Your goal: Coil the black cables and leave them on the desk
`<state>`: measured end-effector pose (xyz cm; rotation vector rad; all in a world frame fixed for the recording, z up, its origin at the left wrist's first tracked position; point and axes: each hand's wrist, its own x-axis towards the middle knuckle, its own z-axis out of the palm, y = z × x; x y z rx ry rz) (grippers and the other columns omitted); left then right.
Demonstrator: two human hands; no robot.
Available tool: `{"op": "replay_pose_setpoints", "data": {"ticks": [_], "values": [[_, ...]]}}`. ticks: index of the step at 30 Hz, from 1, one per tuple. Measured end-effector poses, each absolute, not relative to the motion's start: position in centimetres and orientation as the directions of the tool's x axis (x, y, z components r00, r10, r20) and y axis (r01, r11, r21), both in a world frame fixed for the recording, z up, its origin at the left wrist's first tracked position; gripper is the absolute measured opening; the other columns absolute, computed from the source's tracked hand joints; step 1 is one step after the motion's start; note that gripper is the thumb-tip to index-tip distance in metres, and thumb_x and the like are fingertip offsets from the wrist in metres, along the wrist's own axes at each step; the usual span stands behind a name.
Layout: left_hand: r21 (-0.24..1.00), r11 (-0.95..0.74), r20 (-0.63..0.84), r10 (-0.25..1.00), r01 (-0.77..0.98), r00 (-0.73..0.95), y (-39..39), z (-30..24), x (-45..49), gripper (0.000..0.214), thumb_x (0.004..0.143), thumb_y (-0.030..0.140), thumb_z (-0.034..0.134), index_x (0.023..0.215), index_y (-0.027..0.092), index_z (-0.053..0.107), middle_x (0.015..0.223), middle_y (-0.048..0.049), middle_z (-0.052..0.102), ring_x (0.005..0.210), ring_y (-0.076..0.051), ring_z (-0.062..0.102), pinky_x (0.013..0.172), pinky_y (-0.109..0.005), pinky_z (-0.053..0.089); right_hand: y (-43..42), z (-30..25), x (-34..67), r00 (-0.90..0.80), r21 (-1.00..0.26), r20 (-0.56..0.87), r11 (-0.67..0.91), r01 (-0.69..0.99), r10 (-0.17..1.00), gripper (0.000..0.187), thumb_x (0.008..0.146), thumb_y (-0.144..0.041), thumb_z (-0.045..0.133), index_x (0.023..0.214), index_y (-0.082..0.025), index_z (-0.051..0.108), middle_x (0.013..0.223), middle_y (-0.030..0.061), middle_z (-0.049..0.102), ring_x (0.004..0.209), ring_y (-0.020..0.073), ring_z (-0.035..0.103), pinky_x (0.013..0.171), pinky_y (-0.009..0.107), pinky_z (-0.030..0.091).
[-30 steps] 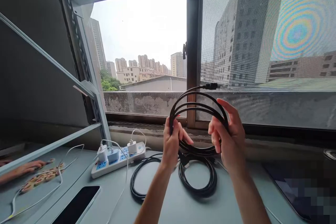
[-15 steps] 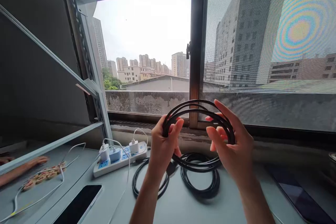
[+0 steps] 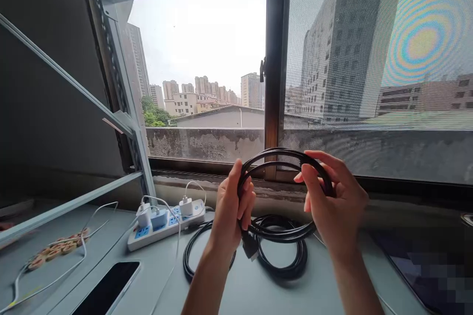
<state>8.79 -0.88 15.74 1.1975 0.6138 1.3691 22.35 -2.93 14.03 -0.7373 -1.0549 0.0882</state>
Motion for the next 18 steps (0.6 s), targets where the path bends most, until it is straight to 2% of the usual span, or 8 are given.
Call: {"op": "replay_pose_setpoints", "data": {"ticks": [2, 5, 7, 10, 14, 18], "values": [[0.886, -0.181, 0.289, 0.935, -0.427, 0.204, -0.8, 15.7, 8.7, 0.052, 0.077, 0.062, 0.054, 0.051, 0.02, 0.036, 0.028, 0.0103, 0.022, 0.023, -0.004, 0.019, 0.026, -0.016, 0.015, -3.0, 14.1, 22.3, 0.507, -0.589, 0.761, 0.759, 0.277, 0.406, 0.023, 0.079, -0.037, 0.067, 0.096, -0.021, 0.066, 0.062, -0.0026, 0.063, 0.036, 0.006, 0.049, 0.027, 0.015, 0.033], [0.887, -0.154, 0.281, 0.928, -0.435, 0.245, -0.6, 15.6, 8.7, 0.05, 0.08, 0.056, 0.048, 0.05, 0.02, 0.032, 0.029, 0.01, 0.021, 0.022, -0.004, 0.018, 0.027, -0.017, 0.015, -3.1, 14.2, 22.3, 0.51, -0.56, 0.783, 0.76, 0.329, 0.356, 0.027, 0.072, -0.037, 0.075, 0.092, -0.022, 0.068, 0.069, -0.0007, 0.065, 0.048, 0.0093, 0.057, 0.029, 0.015, 0.037], [0.894, -0.147, 0.283, 0.917, -0.423, 0.28, -0.4, 15.6, 8.6, 0.05, 0.08, 0.055, 0.045, 0.048, 0.021, 0.029, 0.029, 0.0097, 0.02, 0.022, -0.004, 0.018, 0.027, -0.017, 0.013, -3.2, 14.2, 22.4, 0.469, -0.548, 0.808, 0.747, 0.376, 0.357, 0.027, 0.072, -0.036, 0.075, 0.094, -0.023, 0.069, 0.075, -0.0001, 0.066, 0.045, 0.007, 0.052, 0.031, 0.016, 0.039], [0.909, -0.127, 0.276, 0.897, -0.397, 0.344, 0.0, 15.4, 8.5, 0.05, 0.077, 0.054, 0.045, 0.044, 0.021, 0.027, 0.03, 0.009, 0.019, 0.023, -0.003, 0.018, 0.027, -0.017, 0.011, -3.1, 14.1, 22.7, 0.379, -0.538, 0.835, 0.736, 0.412, 0.398, 0.021, 0.079, -0.031, 0.068, 0.099, -0.024, 0.07, 0.078, -0.0009, 0.066, 0.038, 0.0039, 0.044, 0.033, 0.018, 0.04], [0.924, -0.147, 0.276, 0.895, -0.354, 0.35, 0.6, 15.1, 8.4, 0.048, 0.072, 0.056, 0.047, 0.044, 0.021, 0.029, 0.031, 0.0091, 0.02, 0.024, -0.003, 0.017, 0.027, -0.017, 0.012, -2.3, 13.7, 23.1, 0.372, -0.532, 0.84, 0.737, 0.417, 0.396, 0.011, 0.082, -0.027, 0.066, 0.091, -0.023, 0.069, 0.074, -0.0019, 0.066, 0.037, 0.0036, 0.045, 0.034, 0.018, 0.037], [0.936, -0.203, 0.289, 0.91, -0.287, 0.297, 0.6, 14.8, 8.5, 0.055, 0.074, 0.062, 0.048, 0.044, 0.021, 0.027, 0.032, 0.0089, 0.02, 0.025, -0.002, 0.017, 0.027, -0.016, 0.011, -1.7, 13.5, 23.2, 0.393, -0.557, 0.821, 0.729, 0.398, 0.414, 0.013, 0.081, -0.03, 0.066, 0.091, -0.022, 0.07, 0.072, -0.002, 0.065, 0.037, 0.0041, 0.044, 0.032, 0.018, 0.034]]}}
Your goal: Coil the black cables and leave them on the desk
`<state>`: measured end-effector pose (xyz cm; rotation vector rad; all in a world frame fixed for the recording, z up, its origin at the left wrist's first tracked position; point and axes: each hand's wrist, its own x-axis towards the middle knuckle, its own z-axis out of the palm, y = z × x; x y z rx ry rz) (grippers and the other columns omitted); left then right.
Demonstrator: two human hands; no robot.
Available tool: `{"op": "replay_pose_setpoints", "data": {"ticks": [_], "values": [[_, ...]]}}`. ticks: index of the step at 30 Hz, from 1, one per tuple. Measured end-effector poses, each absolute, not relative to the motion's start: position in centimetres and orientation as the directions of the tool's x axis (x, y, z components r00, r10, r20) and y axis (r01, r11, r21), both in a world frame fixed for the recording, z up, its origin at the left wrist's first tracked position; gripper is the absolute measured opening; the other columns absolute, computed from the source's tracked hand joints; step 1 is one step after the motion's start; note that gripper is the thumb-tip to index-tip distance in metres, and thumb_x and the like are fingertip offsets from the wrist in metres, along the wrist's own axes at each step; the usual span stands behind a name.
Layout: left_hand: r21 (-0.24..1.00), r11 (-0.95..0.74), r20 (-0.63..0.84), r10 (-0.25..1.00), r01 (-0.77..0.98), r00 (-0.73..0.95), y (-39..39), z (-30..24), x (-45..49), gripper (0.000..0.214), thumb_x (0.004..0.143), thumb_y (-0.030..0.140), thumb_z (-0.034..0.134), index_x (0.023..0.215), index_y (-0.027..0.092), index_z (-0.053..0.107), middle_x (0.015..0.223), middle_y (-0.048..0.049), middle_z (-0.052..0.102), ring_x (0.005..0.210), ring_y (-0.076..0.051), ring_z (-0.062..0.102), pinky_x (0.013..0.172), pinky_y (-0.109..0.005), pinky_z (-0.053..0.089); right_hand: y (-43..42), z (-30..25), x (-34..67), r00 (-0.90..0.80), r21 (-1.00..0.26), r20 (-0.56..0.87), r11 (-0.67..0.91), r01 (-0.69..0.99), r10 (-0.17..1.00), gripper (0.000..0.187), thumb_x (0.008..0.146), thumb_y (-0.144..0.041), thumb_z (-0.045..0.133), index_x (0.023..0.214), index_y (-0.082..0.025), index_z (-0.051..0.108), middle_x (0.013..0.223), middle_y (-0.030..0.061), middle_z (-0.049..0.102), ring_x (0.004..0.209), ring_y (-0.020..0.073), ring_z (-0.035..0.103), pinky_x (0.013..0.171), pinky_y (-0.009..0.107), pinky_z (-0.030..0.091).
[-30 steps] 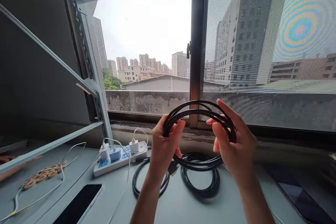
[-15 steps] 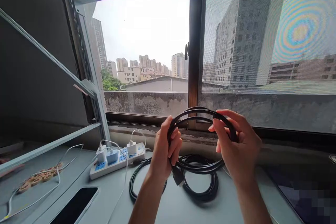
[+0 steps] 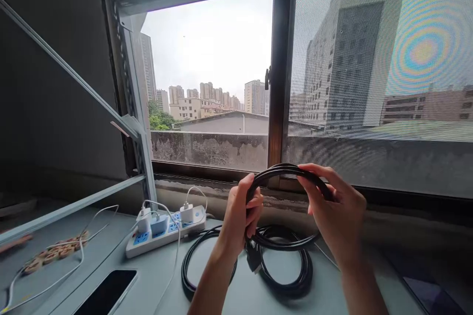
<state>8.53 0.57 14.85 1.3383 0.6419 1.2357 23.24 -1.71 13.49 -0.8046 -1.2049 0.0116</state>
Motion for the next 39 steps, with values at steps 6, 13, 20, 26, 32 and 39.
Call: {"op": "replay_pose_setpoints", "data": {"ticks": [6, 13, 20, 26, 32, 39], "values": [[0.909, -0.361, 0.393, 0.908, -0.208, 0.144, 0.7, 14.9, 8.7, 0.056, 0.072, 0.07, 0.054, 0.053, 0.019, 0.037, 0.033, 0.0098, 0.025, 0.026, -0.002, 0.017, 0.027, -0.016, 0.011, -1.8, 13.6, 23.0, 0.421, -0.571, 0.808, 0.72, 0.393, 0.411, 0.014, 0.079, -0.031, 0.069, 0.09, -0.021, 0.071, 0.068, -0.0016, 0.065, 0.034, 0.0031, 0.042, 0.03, 0.018, 0.032], [0.857, -0.497, 0.514, 0.846, -0.137, 0.142, 0.8, 15.1, 7.9, 0.052, 0.07, 0.061, 0.065, 0.053, 0.018, 0.04, 0.038, 0.009, 0.027, 0.03, -0.002, 0.019, 0.028, -0.019, 0.009, -1.5, 13.4, 22.4, 0.449, -0.594, 0.79, 0.704, 0.39, 0.418, 0.018, 0.075, -0.032, 0.073, 0.088, -0.021, 0.073, 0.053, -0.0046, 0.059, 0.029, 0.0043, 0.042, 0.025, 0.017, 0.029], [0.866, -0.46, 0.491, 0.857, -0.196, 0.157, 0.5, 15.4, 7.3, 0.057, 0.071, 0.056, 0.067, 0.045, 0.019, 0.032, 0.034, 0.008, 0.024, 0.029, -0.001, 0.016, 0.031, -0.022, 0.003, -1.4, 13.5, 21.4, 0.407, -0.613, 0.781, 0.707, 0.352, 0.474, 0.026, 0.071, -0.037, 0.075, 0.085, -0.02, 0.061, 0.065, -0.0019, 0.064, 0.043, 0.0077, 0.053, 0.033, 0.016, 0.039], [0.895, -0.337, 0.406, 0.886, -0.292, 0.224, 0.3, 15.7, 7.1, 0.067, 0.072, 0.067, 0.058, 0.041, 0.019, 0.023, 0.032, 0.0079, 0.018, 0.027, -0.001, 0.014, 0.03, -0.02, 0.005, -1.5, 13.0, 21.5, 0.28, -0.534, 0.845, 0.742, 0.406, 0.455, 0.021, 0.084, -0.04, 0.061, 0.096, -0.023, 0.059, 0.06, -0.0046, 0.06, 0.043, 0.0066, 0.049, 0.036, 0.015, 0.035], [0.92, -0.221, 0.34, 0.862, -0.325, 0.376, 0.3, 15.7, 7.2, 0.063, 0.076, 0.059, 0.057, 0.042, 0.019, 0.022, 0.031, 0.0088, 0.017, 0.026, 0.0, 0.012, 0.029, -0.018, 0.003, -1.6, 12.9, 22.2, 0.333, -0.506, 0.857, 0.766, 0.397, 0.393, 0.02, 0.091, -0.034, 0.054, 0.097, -0.024, 0.07, 0.046, -0.0066, 0.052, 0.034, 0.0033, 0.035, 0.032, 0.016, 0.025], [0.941, -0.151, 0.279, 0.852, -0.302, 0.443, 1.2, 15.4, 7.7, 0.06, 0.075, 0.059, 0.053, 0.042, 0.021, 0.021, 0.032, 0.0086, 0.016, 0.027, -0.001, 0.012, 0.028, -0.017, 0.002, -1.6, 13.5, 22.5, 0.367, -0.526, 0.844, 0.738, 0.423, 0.391, 0.017, 0.085, -0.035, 0.062, 0.092, -0.024, 0.073, 0.06, -0.0027, 0.061, 0.036, 0.0032, 0.036, 0.031, 0.017, 0.027]]}}
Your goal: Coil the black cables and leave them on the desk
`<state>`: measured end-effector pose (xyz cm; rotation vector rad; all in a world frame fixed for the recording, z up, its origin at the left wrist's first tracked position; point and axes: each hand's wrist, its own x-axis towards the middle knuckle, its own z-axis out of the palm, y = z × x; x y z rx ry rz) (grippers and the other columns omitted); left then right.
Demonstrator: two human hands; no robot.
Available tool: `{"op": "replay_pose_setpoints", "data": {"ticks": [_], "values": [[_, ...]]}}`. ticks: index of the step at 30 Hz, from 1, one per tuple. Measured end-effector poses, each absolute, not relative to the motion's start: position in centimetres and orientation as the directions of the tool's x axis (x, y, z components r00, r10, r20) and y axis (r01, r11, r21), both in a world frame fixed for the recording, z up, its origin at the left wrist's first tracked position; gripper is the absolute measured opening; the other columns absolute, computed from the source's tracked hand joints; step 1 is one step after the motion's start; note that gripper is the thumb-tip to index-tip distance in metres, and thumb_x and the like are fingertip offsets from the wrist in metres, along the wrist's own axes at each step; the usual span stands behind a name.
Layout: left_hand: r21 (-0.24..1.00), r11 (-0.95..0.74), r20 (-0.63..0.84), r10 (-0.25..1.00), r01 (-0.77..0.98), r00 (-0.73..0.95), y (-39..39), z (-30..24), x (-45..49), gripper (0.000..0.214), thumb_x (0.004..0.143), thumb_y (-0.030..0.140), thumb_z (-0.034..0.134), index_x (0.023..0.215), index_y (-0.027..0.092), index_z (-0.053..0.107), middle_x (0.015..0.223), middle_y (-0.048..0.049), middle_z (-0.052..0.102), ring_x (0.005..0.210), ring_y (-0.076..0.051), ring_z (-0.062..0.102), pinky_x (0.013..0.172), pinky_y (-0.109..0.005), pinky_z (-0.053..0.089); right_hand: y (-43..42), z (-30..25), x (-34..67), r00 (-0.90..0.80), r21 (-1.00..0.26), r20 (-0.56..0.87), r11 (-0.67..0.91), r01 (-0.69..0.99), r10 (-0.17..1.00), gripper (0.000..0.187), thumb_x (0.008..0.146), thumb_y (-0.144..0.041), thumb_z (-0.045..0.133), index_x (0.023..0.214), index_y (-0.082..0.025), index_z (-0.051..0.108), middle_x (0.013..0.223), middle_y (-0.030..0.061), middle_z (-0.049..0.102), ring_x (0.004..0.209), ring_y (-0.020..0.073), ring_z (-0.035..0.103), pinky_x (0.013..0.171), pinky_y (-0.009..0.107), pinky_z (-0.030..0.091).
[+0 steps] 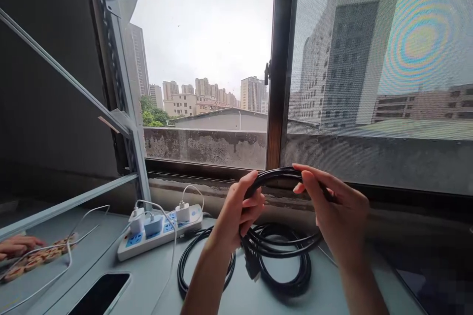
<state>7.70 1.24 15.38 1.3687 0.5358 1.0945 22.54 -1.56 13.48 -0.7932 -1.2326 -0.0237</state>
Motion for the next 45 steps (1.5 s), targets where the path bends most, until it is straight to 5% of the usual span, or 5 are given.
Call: {"op": "replay_pose_setpoints", "data": {"ticks": [7, 13, 34, 40, 45], "values": [[0.928, -0.29, 0.349, 0.896, -0.233, 0.275, 1.1, 15.4, 7.7, 0.068, 0.063, 0.062, 0.069, 0.044, 0.019, 0.02, 0.035, 0.0101, 0.018, 0.03, 0.001, 0.01, 0.028, -0.016, 0.004, 0.3, 13.2, 22.9, 0.407, -0.575, 0.817, 0.521, 0.631, 0.408, 0.054, 0.068, -0.043, 0.074, 0.118, -0.027, 0.06, 0.113, 0.0064, 0.057, 0.07, 0.013, 0.059, 0.052, 0.025, 0.052], [0.886, -0.359, 0.425, 0.882, -0.294, 0.204, 0.5, 15.6, 7.2, 0.067, 0.063, 0.057, 0.074, 0.044, 0.018, 0.022, 0.034, 0.0102, 0.019, 0.029, 0.001, 0.01, 0.029, -0.018, 0.002, 0.4, 12.8, 23.3, 0.229, -0.607, 0.764, 0.552, 0.572, 0.603, 0.031, 0.081, -0.035, 0.059, 0.11, -0.022, 0.061, 0.099, 0.0055, 0.068, 0.084, 0.0181, 0.066, 0.077, 0.032, 0.054], [0.721, -0.519, 0.576, 0.817, -0.459, -0.018, -0.5, 16.1, 7.1, 0.071, 0.066, 0.056, 0.073, 0.04, 0.015, 0.021, 0.028, 0.008, 0.023, 0.023, 0.0, 0.022, 0.031, -0.02, 0.006, -4.6, 14.4, 23.5, 0.307, -0.761, 0.646, 0.621, 0.186, 0.699, 0.029, 0.064, -0.048, 0.077, 0.063, -0.019, 0.071, 0.055, 0.0005, 0.066, 0.046, 0.0107, 0.058, 0.041, 0.019, 0.046], [0.782, -0.412, 0.517, 0.848, -0.467, 0.117, 0.4, 14.9, 8.5, 0.068, 0.069, 0.062, 0.066, 0.044, 0.017, 0.021, 0.031, 0.0086, 0.022, 0.025, 0.0, 0.021, 0.03, -0.018, 0.009, -5.3, 14.5, 22.9, 0.079, -0.816, 0.52, 0.523, -0.247, 0.85, 0.042, 0.073, -0.059, 0.065, 0.064, -0.017, 0.065, 0.032, -0.0053, 0.045, 0.025, 0.0089, 0.043, 0.028, 0.019, 0.035], [0.799, -0.54, 0.561, 0.828, -0.264, 0.006, 2.0, 14.2, 8.5, 0.059, 0.07, 0.066, 0.062, 0.049, 0.018, 0.034, 0.037, 0.009, 0.027, 0.027, -0.002, 0.025, 0.028, -0.017, 0.015, -5.5, 14.9, 23.7, -0.181, -0.856, 0.463, 0.385, -0.344, 0.868, 0.066, 0.075, -0.078, 0.04, 0.063, -0.016, 0.063, 0.046, 0.0018, 0.059, 0.031, 0.0116, 0.052, 0.031, 0.021, 0.04]]}}
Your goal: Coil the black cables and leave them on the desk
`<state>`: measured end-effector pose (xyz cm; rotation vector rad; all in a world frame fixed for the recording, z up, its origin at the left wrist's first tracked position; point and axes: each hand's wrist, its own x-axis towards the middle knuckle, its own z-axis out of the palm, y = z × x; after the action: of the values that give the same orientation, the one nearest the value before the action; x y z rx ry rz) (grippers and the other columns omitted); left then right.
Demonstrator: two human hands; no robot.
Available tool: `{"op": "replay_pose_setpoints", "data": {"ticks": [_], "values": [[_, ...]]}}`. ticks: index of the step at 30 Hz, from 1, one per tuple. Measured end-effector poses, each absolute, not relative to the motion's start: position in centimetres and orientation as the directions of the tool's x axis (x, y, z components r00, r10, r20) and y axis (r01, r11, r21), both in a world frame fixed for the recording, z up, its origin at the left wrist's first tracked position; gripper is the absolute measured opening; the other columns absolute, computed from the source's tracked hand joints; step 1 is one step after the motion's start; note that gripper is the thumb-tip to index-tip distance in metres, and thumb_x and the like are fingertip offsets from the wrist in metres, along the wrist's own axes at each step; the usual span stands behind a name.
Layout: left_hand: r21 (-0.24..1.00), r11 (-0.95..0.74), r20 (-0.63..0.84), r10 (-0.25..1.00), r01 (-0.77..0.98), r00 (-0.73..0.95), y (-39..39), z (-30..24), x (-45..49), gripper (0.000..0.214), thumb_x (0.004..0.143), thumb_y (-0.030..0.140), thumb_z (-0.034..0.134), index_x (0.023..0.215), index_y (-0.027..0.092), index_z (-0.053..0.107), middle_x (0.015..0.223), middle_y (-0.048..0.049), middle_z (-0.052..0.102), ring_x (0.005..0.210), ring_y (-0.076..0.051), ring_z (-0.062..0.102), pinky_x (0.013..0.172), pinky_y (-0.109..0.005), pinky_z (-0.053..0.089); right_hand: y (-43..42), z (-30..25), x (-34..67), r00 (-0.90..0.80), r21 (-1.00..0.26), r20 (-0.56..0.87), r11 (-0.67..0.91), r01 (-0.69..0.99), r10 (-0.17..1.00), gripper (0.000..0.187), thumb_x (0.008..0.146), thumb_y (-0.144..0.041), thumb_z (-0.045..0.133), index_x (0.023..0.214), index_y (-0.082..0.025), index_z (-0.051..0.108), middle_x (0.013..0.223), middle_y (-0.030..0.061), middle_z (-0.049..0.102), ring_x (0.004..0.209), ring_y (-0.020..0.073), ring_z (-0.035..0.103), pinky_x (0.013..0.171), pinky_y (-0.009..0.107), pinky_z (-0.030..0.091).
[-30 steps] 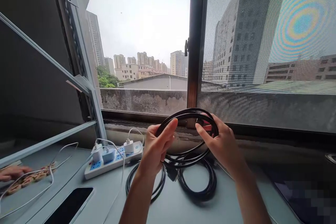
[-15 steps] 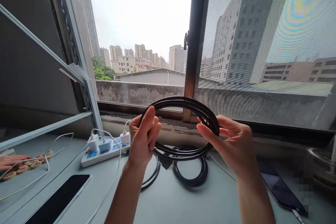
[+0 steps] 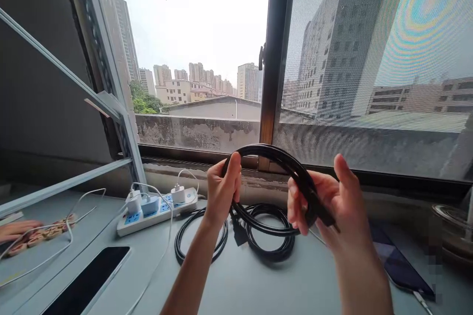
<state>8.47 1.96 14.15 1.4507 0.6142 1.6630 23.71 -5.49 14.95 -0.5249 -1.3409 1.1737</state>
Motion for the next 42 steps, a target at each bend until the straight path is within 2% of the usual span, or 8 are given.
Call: {"op": "replay_pose_setpoints", "data": {"ticks": [3, 7, 10, 19, 24, 30, 37, 42], "values": [[0.816, -0.542, 0.549, 0.835, -0.199, -0.022, 2.1, 14.3, 7.8, 0.06, 0.07, 0.065, 0.062, 0.048, 0.019, 0.031, 0.038, 0.009, 0.026, 0.029, -0.001, 0.021, 0.027, -0.017, 0.017, -5.3, 14.9, 24.3, -0.072, -0.857, 0.505, 0.489, -0.163, 0.86, 0.06, 0.079, -0.071, 0.042, 0.078, -0.016, 0.067, 0.065, 0.0044, 0.067, 0.044, 0.012, 0.059, 0.043, 0.023, 0.048], [0.863, -0.495, 0.499, 0.867, -0.102, 0.014, 1.6, 14.8, 7.6, 0.059, 0.065, 0.062, 0.068, 0.048, 0.019, 0.032, 0.038, 0.0096, 0.023, 0.031, -0.001, 0.017, 0.026, -0.017, 0.014, -4.5, 14.4, 24.5, 0.233, -0.739, 0.653, 0.538, 0.405, 0.721, 0.05, 0.075, -0.048, 0.067, 0.12, -0.026, 0.06, 0.094, 0.0017, 0.069, 0.053, 0.0099, 0.061, 0.049, 0.022, 0.05], [0.888, -0.457, 0.46, 0.886, -0.056, 0.06, 1.6, 14.5, 8.4, 0.055, 0.066, 0.059, 0.069, 0.049, 0.019, 0.035, 0.038, 0.0096, 0.023, 0.032, -0.002, 0.015, 0.026, -0.017, 0.012, -3.5, 13.8, 24.8, 0.165, -0.575, 0.739, 0.483, 0.66, 0.653, 0.046, 0.082, -0.039, 0.061, 0.127, -0.032, 0.056, 0.095, -0.0001, 0.069, 0.048, 0.008, 0.057, 0.049, 0.022, 0.048], [0.874, -0.426, 0.361, 0.89, 0.232, 0.277, 4.3, 11.9, 9.8, 0.038, 0.074, 0.051, 0.065, 0.064, 0.017, 0.049, 0.047, 0.0048, 0.049, 0.044, -0.008, 0.049, 0.042, -0.016, 0.036, -0.2, 12.5, 27.2, 0.297, -0.621, 0.714, 0.378, 0.686, 0.634, 0.034, 0.085, -0.033, 0.058, 0.117, -0.028, 0.066, 0.092, 0.0017, 0.071, 0.045, 0.0109, 0.061, 0.054, 0.026, 0.049], [0.838, -0.35, 0.21, 0.915, 0.42, 0.343, 5.4, 10.3, 9.9, 0.016, 0.086, 0.031, 0.045, 0.094, 0.018, 0.049, 0.078, -0.0027, 0.062, 0.056, -0.013, 0.057, 0.045, -0.02, 0.044, 0.3, 11.9, 28.1, 0.37, -0.738, 0.556, 0.237, 0.632, 0.744, 0.036, 0.08, -0.032, 0.061, 0.114, -0.023, 0.068, 0.089, 0.0041, 0.072, 0.048, 0.0142, 0.063, 0.056, 0.03, 0.051], [0.731, -0.408, 0.269, 0.909, 0.547, 0.318, 6.2, 9.1, 11.1, 0.049, 0.084, 0.012, 0.041, 0.132, 0.022, 0.039, 0.105, -0.0077, 0.062, 0.078, -0.016, 0.063, 0.066, -0.025, 0.051, 0.6, 11.5, 29.8, 0.351, -0.61, 0.255, -0.132, 0.782, 0.901, 0.036, 0.074, -0.026, 0.064, 0.11, -0.025, 0.07, 0.096, 0.0074, 0.072, 0.093, 0.0279, 0.066, 0.075, 0.037, 0.051], [0.214, -0.218, -0.046, 0.972, 0.952, 0.232, 5.5, 7.1, 12.9, 0.072, 0.075, -0.004, 0.038, 0.144, 0.014, 0.029, 0.127, -0.0207, 0.051, 0.111, -0.03, 0.058, 0.09, -0.039, 0.045, 6.1, 7.2, 30.0, 0.125, -0.555, -0.297, -0.278, 0.784, 0.947, 0.018, 0.077, -0.021, 0.069, 0.093, -0.015, 0.068, 0.079, 0.0033, 0.069, 0.067, 0.0136, 0.066, 0.058, 0.025, 0.054], [0.126, -0.168, -0.092, 0.979, 0.978, 0.18, 5.5, 4.8, 14.1, 0.076, 0.072, -0.005, 0.042, 0.144, 0.006, 0.025, 0.129, -0.0278, 0.044, 0.108, -0.03, 0.06, 0.087, -0.037, 0.047, 8.2, 4.9, 29.3, 0.073, -0.485, -0.461, -0.32, 0.814, 0.885, 0.024, 0.089, -0.028, 0.059, 0.107, -0.013, 0.06, 0.098, 0.0047, 0.064, 0.08, 0.0134, 0.063, 0.07, 0.031, 0.055]]}}
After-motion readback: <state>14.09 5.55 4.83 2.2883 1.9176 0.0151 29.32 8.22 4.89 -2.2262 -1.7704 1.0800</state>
